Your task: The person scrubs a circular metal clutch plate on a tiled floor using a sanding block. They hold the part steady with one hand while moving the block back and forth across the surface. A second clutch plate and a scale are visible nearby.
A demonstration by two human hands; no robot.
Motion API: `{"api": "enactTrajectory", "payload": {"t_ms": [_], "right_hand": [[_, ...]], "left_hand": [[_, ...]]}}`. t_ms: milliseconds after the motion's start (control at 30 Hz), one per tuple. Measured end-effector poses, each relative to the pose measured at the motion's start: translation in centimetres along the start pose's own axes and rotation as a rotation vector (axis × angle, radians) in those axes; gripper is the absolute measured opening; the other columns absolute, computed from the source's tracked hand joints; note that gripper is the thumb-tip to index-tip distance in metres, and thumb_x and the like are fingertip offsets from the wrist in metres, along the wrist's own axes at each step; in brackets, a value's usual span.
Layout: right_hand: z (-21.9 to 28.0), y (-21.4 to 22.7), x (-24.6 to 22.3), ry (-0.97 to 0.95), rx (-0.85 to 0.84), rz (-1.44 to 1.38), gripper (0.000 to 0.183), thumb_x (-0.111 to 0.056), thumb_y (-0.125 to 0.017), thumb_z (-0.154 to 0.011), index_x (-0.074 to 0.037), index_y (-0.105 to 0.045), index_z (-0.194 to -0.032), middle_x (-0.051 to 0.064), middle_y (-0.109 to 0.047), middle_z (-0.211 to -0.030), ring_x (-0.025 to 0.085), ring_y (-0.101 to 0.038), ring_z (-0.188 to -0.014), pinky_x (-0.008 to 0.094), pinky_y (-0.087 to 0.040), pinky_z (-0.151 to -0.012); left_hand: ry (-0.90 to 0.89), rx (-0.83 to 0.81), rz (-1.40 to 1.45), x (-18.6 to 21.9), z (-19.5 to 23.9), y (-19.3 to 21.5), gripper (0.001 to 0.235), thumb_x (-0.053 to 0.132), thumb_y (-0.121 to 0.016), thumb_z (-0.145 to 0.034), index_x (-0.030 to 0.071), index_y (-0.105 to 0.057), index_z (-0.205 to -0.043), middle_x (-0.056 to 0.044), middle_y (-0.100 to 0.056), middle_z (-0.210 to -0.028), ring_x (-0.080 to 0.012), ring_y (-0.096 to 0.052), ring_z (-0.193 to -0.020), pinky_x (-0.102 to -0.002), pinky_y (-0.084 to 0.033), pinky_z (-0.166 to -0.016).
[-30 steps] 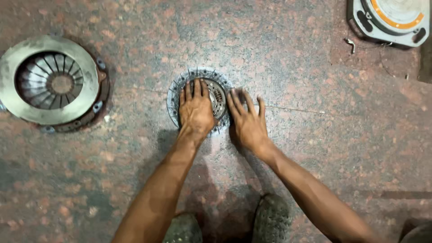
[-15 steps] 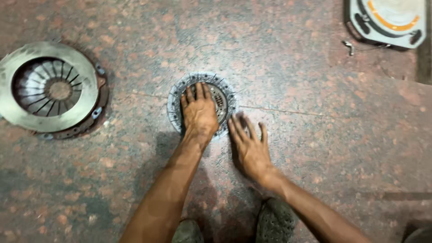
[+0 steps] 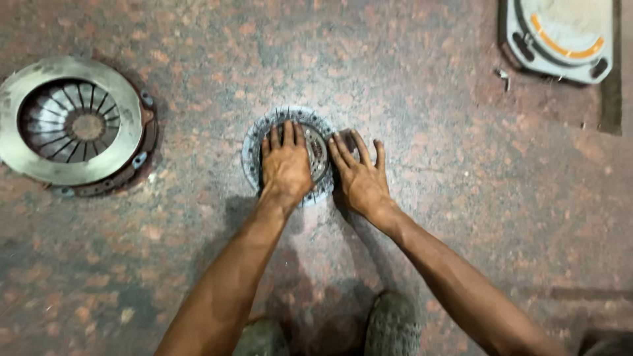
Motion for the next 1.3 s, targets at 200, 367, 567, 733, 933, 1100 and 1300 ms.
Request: {"api": "enactTrajectory", "payload": {"t_ms": [200, 367, 567, 733, 933, 1100, 1300], "right_hand": [[3.6, 0.5, -2.4, -0.012, -0.001, -0.047, 0.086, -0.006, -0.06, -0.083, -0.011, -0.025, -0.162, 0.009, -0.024, -0.169, 0.03, -0.019, -0.156, 0.067, -0.012, -0.119], [1.0, 1.3, -1.1, -0.05, -0.088, -0.075, 0.09, -0.009, -0.062, -0.079, -0.009, -0.024, -0.16, 0.009, -0.023, -0.167, 0.032, -0.017, -0.155, 0.068, -0.01, -0.119], [3.7, -0.1, -2.1, -0.062, -0.093, -0.029, 0.09, 0.0, -0.056, -0.082, -0.011, -0.018, -0.163, 0.005, -0.016, -0.17, 0.032, -0.012, -0.156, 0.068, -0.006, -0.12], [1.9, -0.3, -1.0, -0.01, -0.128, 0.173, 0.092, 0.002, -0.052, -0.08, -0.009, -0.019, -0.165, 0.007, -0.016, -0.173, 0.032, -0.011, -0.158, 0.066, -0.007, -0.12], [2.9, -0.4, -1.6, -0.05, -0.002, -0.068, 0.08, -0.003, -0.053, -0.087, -0.01, -0.025, -0.162, 0.008, -0.022, -0.17, 0.031, -0.016, -0.158, 0.067, -0.008, -0.12], [3.8, 0.4, -2.8, -0.095, -0.036, -0.068, 0.086, -0.007, -0.057, -0.081, -0.01, -0.025, -0.16, 0.009, -0.027, -0.168, 0.031, -0.016, -0.156, 0.068, -0.007, -0.118], [0.7, 0.9, -1.3, -0.127, -0.108, -0.062, 0.091, -0.005, -0.056, -0.081, -0.014, -0.019, -0.164, 0.005, -0.02, -0.17, 0.028, -0.012, -0.157, 0.065, -0.005, -0.122]], "left_hand": [[-0.018, -0.048, 0.085, 0.3, 2.5, 2.7, 0.105, 0.008, -0.075, -0.077, -0.001, -0.012, -0.161, -0.02, -0.011, -0.17, -0.041, -0.009, -0.157, -0.051, -0.008, -0.129], [-0.009, -0.047, 0.111, 0.4, 1.0, 3.0, 0.107, 0.019, -0.077, -0.08, 0.001, -0.008, -0.16, -0.019, -0.007, -0.169, -0.0409, -0.008, -0.156, -0.049, -0.008, -0.128], [-0.051, 0.141, 0.048, 0.0, -0.4, 1.4, 0.098, 0.002, -0.07, -0.081, 0.001, -0.014, -0.162, -0.021, -0.012, -0.169, -0.0435, -0.011, -0.154, -0.051, -0.008, -0.126], [0.014, -0.098, 0.077, 0.0, 2.5, 2.5, 0.123, 0.029, -0.089, -0.07, 0.002, -0.012, -0.161, -0.016, -0.012, -0.17, -0.0371, -0.01, -0.158, -0.046, -0.009, -0.13], [0.0, -0.006, 0.059, -0.3, 1.6, 0.6, 0.116, 0.02, -0.085, -0.072, 0.004, -0.012, -0.161, -0.016, -0.011, -0.169, -0.0375, -0.009, -0.156, -0.047, -0.008, -0.128], [-0.037, 0.026, -0.02, 0.0, -0.3, 1.0, 0.097, 0.008, -0.065, -0.084, 0.004, -0.007, -0.162, -0.019, -0.007, -0.17, -0.0396, -0.007, -0.154, -0.05, -0.006, -0.125], [0.006, -0.09, 0.051, 0.1, 0.3, 1.0, 0.1, 0.014, -0.069, -0.084, 0.008, -0.008, -0.163, -0.012, -0.007, -0.172, -0.0342, -0.006, -0.159, -0.046, -0.006, -0.13]]}}
Point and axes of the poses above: each hand's wrist, its own z-axis away from the middle knuckle, its own y-axis out of the back of the hand, x = y × z, the point moved 3 cm from there along -z, towards the middle knuckle
